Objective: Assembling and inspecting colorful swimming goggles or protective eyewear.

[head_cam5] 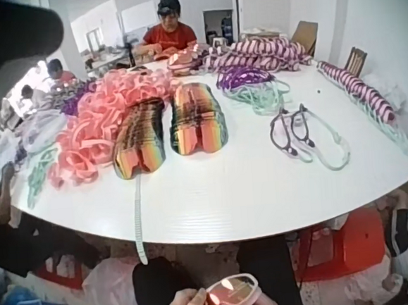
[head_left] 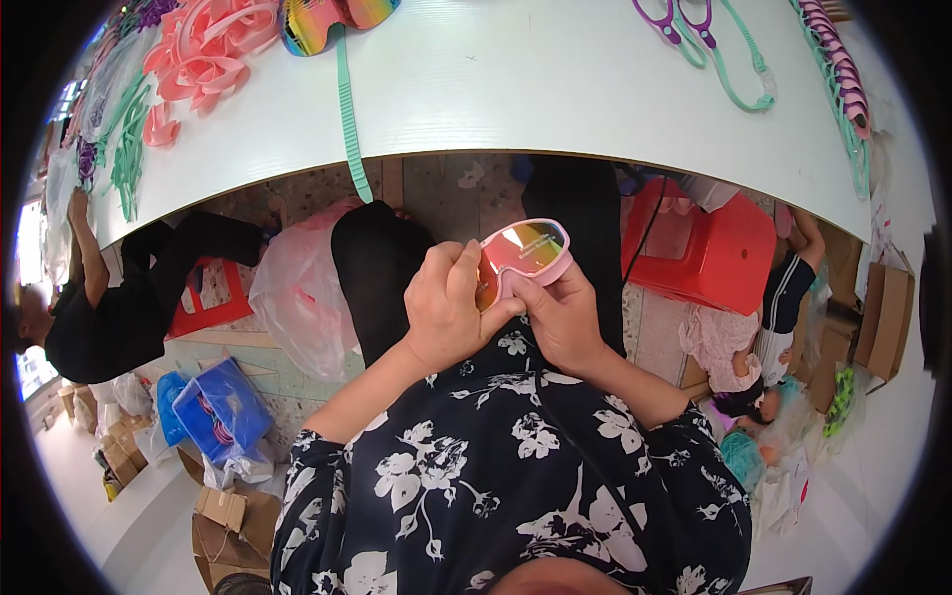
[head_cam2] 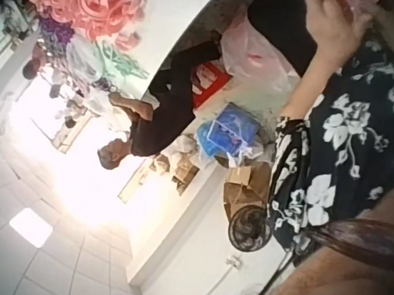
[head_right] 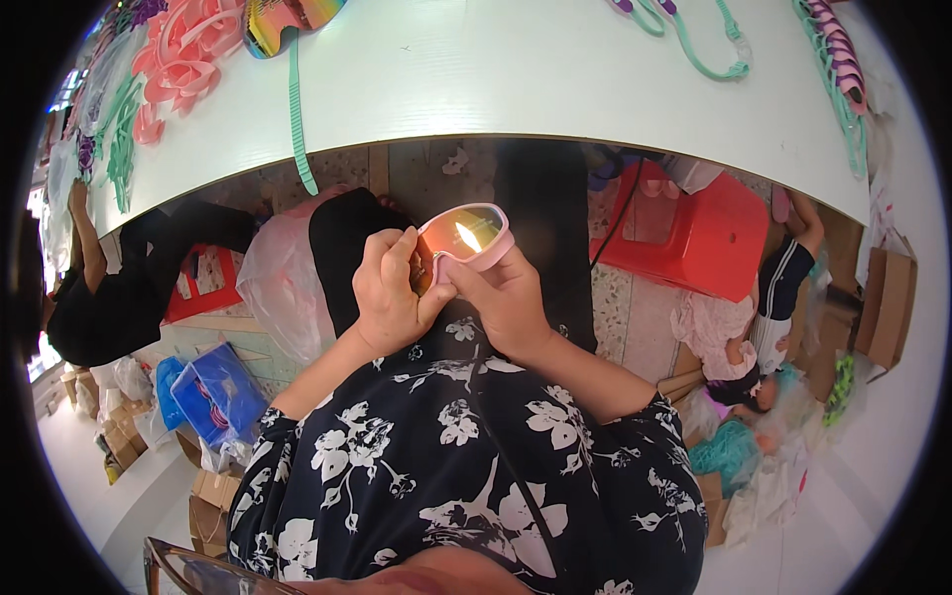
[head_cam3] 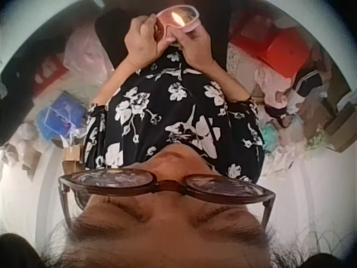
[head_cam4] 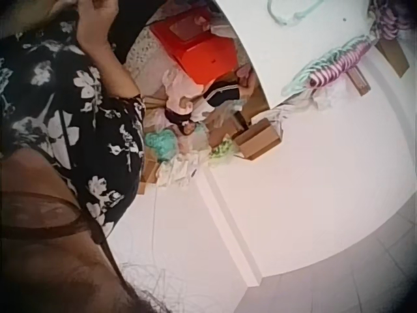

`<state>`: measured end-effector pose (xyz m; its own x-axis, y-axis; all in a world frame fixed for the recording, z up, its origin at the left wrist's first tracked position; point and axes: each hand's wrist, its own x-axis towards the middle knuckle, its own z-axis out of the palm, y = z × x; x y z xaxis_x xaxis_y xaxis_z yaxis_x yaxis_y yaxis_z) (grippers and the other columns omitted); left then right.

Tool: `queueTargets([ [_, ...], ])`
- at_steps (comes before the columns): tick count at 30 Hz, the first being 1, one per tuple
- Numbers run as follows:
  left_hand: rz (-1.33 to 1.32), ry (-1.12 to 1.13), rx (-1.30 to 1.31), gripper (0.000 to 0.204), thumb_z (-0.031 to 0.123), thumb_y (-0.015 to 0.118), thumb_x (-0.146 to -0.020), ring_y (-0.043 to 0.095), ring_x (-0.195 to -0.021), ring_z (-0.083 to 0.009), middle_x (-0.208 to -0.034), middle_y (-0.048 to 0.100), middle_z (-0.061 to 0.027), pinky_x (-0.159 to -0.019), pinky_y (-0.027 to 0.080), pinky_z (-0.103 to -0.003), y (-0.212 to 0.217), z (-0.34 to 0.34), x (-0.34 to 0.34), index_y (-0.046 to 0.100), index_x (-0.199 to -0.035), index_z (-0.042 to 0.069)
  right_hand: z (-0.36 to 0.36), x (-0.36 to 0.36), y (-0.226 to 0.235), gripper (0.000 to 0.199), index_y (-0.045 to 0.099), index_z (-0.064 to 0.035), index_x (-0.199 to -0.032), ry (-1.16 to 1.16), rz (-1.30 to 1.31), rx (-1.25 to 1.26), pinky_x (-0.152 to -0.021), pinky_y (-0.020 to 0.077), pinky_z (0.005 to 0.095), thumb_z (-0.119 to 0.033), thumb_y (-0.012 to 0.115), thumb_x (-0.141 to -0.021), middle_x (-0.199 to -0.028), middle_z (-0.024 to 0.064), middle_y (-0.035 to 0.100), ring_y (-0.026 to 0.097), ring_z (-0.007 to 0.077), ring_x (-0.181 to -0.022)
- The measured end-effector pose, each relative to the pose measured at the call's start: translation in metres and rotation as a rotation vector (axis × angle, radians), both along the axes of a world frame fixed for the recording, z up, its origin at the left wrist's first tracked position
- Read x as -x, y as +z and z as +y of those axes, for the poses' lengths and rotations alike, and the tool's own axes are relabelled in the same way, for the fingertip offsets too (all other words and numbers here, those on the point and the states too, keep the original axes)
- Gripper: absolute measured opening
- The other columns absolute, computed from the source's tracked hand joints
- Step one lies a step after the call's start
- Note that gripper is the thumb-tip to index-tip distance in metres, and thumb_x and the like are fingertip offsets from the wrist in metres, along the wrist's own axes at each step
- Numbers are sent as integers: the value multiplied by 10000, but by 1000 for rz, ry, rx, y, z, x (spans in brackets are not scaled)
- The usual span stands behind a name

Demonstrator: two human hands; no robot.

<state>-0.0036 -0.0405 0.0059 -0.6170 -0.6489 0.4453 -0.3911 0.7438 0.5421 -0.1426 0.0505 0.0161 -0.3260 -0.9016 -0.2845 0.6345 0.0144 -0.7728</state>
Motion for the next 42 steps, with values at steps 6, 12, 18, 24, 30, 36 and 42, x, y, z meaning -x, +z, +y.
queueTargets([
  [6,-11,15,-15,729,546,754,-790,623,-765,-294,-1010,578,-161,-591,525,-375,-1,1,2,563,-1205,-23,-3,0,-7,372,526,19,-1283,9,57,-24,-921,539,273,25,656,-934,-1212,91,641,639,134,-1085],
  [12,-19,26,-9,716,532,761,-788,624,-767,-295,-1011,575,-160,-588,526,-369,1,1,2,563,-1204,-17,-5,-3,-4,346,545,17,-1255,-8,137,-60,-897,538,265,11,671,-933,-1179,81,654,645,118,-1051],
  [18,-17,9,-57,738,532,772,-769,628,-782,-297,-1026,579,-163,-598,531,-363,2,5,3,568,-1201,-30,-6,-9,-7,341,550,12,-1252,-82,245,-70,-888,531,265,1,670,-933,-1177,76,654,639,111,-1045],
  [24,-77,-51,72,684,471,789,-769,632,-769,-286,-1000,597,-151,-615,534,-366,4,-6,3,585,-1193,-24,-9,2,-12,332,542,-4,-1275,68,-227,-195,-895,525,283,-136,628,-982,-1158,77,650,645,145,-1037],
  [30,-30,-28,-67,437,222,766,-785,629,-712,-281,-954,615,-147,-610,526,-360,10,-29,-6,603,-1122,-4,0,52,24,225,643,-71,-818,589,421,-392,-538,428,196,-240,687,-959,-714,9,648,565,45,-595],
  [36,13,-207,-201,407,215,753,-790,628,-722,-280,-940,607,-142,-614,522,-356,18,-27,-3,598,-1098,-2,-18,81,34,552,680,-17,-1065,389,1141,100,-712,502,295,-337,911,-679,-991,80,625,623,177,-839],
  [42,-15,-223,-143,413,264,759,-794,637,-722,-274,-932,610,-128,-606,527,-354,25,-23,-6,604,-1083,13,-27,73,13,504,672,-3,-1118,447,1023,214,-744,497,311,-246,851,-713,-977,106,606,608,218,-871],
])
